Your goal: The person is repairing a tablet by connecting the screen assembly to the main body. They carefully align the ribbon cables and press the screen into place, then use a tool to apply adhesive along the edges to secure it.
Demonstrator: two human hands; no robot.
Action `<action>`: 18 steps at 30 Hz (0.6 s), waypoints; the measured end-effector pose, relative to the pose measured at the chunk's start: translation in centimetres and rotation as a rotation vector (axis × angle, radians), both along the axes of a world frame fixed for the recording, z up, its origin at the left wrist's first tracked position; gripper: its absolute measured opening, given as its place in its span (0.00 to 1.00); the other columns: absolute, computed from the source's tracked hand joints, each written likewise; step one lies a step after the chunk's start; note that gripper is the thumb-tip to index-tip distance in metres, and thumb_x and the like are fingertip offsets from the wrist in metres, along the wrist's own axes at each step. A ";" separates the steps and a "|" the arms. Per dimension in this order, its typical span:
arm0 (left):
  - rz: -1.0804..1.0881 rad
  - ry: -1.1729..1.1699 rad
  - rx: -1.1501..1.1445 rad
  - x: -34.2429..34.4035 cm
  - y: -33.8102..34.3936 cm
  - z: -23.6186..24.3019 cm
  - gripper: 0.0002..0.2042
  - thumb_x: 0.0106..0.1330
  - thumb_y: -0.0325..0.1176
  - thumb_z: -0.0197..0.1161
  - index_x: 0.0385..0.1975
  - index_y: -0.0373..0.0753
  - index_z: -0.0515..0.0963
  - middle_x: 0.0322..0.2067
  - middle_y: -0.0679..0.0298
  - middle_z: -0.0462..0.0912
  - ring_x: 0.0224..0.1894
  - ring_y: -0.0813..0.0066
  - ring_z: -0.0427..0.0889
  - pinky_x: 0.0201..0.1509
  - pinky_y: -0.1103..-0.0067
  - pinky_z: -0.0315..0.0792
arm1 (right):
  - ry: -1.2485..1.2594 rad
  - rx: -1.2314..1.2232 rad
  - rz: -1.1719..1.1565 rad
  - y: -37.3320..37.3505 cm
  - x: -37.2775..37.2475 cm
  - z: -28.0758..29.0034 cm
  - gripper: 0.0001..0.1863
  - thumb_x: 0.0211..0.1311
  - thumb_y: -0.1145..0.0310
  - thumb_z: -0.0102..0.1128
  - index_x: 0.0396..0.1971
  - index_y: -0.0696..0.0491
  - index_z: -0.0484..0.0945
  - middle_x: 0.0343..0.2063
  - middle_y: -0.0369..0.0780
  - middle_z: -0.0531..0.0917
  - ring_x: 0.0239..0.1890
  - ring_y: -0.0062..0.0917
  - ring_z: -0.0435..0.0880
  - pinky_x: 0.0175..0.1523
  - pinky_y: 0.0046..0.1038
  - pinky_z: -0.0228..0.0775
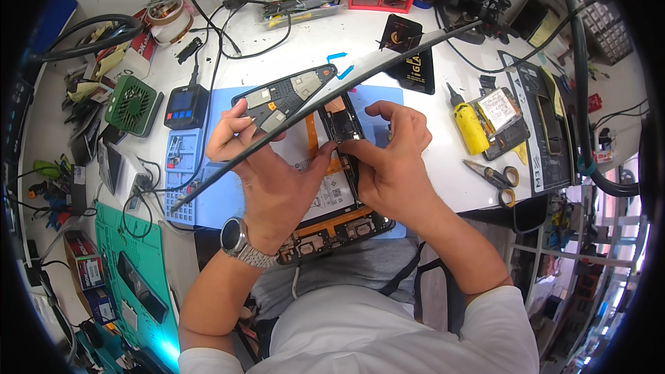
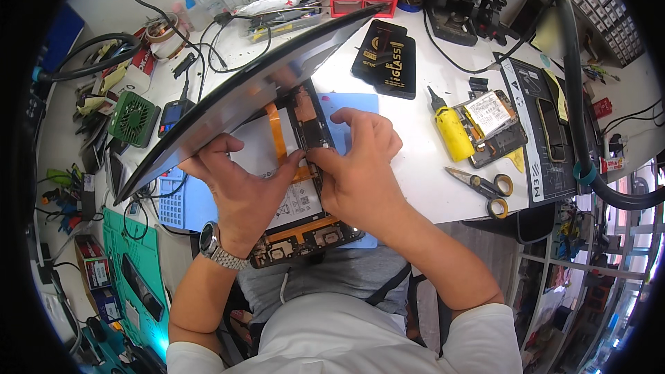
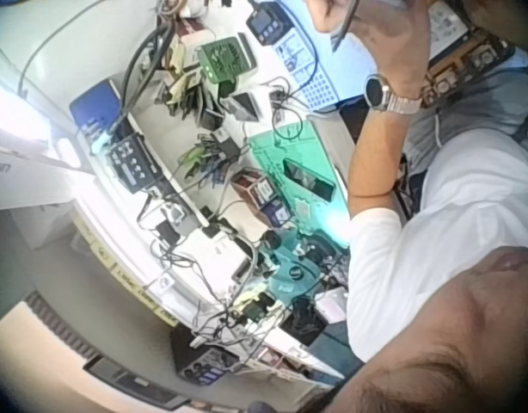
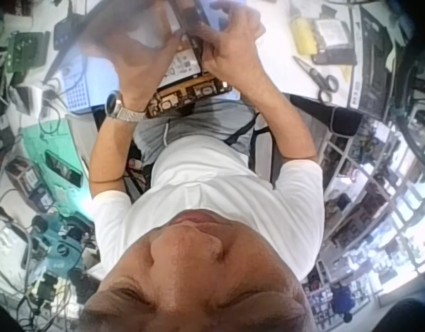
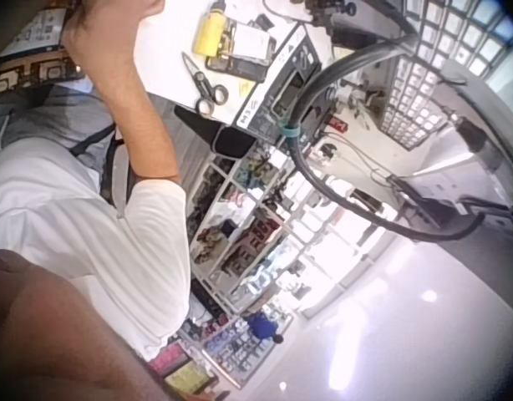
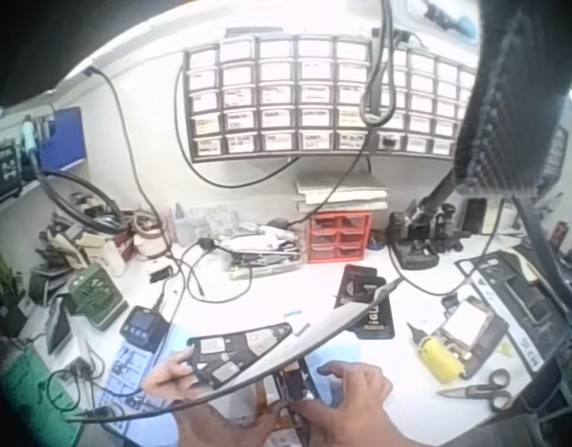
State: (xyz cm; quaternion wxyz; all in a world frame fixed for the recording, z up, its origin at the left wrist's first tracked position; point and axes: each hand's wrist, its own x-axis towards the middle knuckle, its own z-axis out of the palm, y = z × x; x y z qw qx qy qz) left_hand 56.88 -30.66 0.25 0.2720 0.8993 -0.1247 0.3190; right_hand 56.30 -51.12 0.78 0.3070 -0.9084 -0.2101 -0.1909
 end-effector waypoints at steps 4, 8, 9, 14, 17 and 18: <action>-0.017 -0.002 -0.055 0.1 -0.3 -0.1 0.52 0.48 0.25 0.90 0.70 0.29 0.57 0.63 0.48 0.53 0.68 0.46 0.64 0.66 0.58 0.73 | -0.021 -0.033 -0.017 0.3 0.0 0.1 0.16 0.52 0.80 0.65 0.40 0.48 0.90 0.63 0.51 0.72 0.65 0.50 0.66 0.65 0.53 0.51; 0.013 -0.003 0.015 -0.1 -0.1 0.0 0.50 0.49 0.24 0.89 0.69 0.28 0.58 0.62 0.49 0.53 0.63 0.52 0.68 0.65 0.59 0.73 | -0.058 -0.127 -0.045 0.7 0.0 0.0 0.15 0.52 0.78 0.67 0.39 0.47 0.90 0.66 0.51 0.71 0.67 0.52 0.65 0.65 0.55 0.50; 0.018 0.001 0.027 -0.1 -0.1 0.0 0.50 0.49 0.24 0.89 0.68 0.28 0.58 0.62 0.49 0.53 0.61 0.54 0.69 0.64 0.59 0.74 | -0.074 -0.168 -0.050 0.9 -0.1 0.3 0.14 0.52 0.77 0.67 0.38 0.47 0.90 0.67 0.51 0.70 0.67 0.52 0.64 0.65 0.55 0.50; -0.014 0.013 -0.026 0.0 0.0 0.1 0.50 0.49 0.23 0.88 0.69 0.30 0.56 0.64 0.50 0.53 0.51 0.65 0.73 0.62 0.61 0.74 | -0.109 -0.221 -0.029 0.8 0.2 0.8 0.14 0.50 0.76 0.69 0.37 0.45 0.92 0.69 0.50 0.70 0.69 0.53 0.64 0.65 0.55 0.50; -0.019 0.011 -0.045 0.0 -0.2 0.2 0.51 0.49 0.23 0.88 0.70 0.31 0.56 0.64 0.51 0.53 0.49 0.67 0.73 0.61 0.62 0.74 | -0.088 -0.172 -0.015 0.0 0.4 0.5 0.16 0.48 0.78 0.68 0.37 0.45 0.92 0.68 0.50 0.70 0.69 0.52 0.64 0.65 0.55 0.50; -0.018 0.015 -0.057 0.0 -0.3 0.2 0.51 0.49 0.23 0.88 0.70 0.31 0.55 0.64 0.50 0.53 0.49 0.68 0.73 0.61 0.63 0.75 | -0.067 -0.118 0.002 -0.3 0.6 0.0 0.17 0.48 0.78 0.68 0.38 0.45 0.93 0.68 0.50 0.71 0.68 0.51 0.64 0.65 0.55 0.50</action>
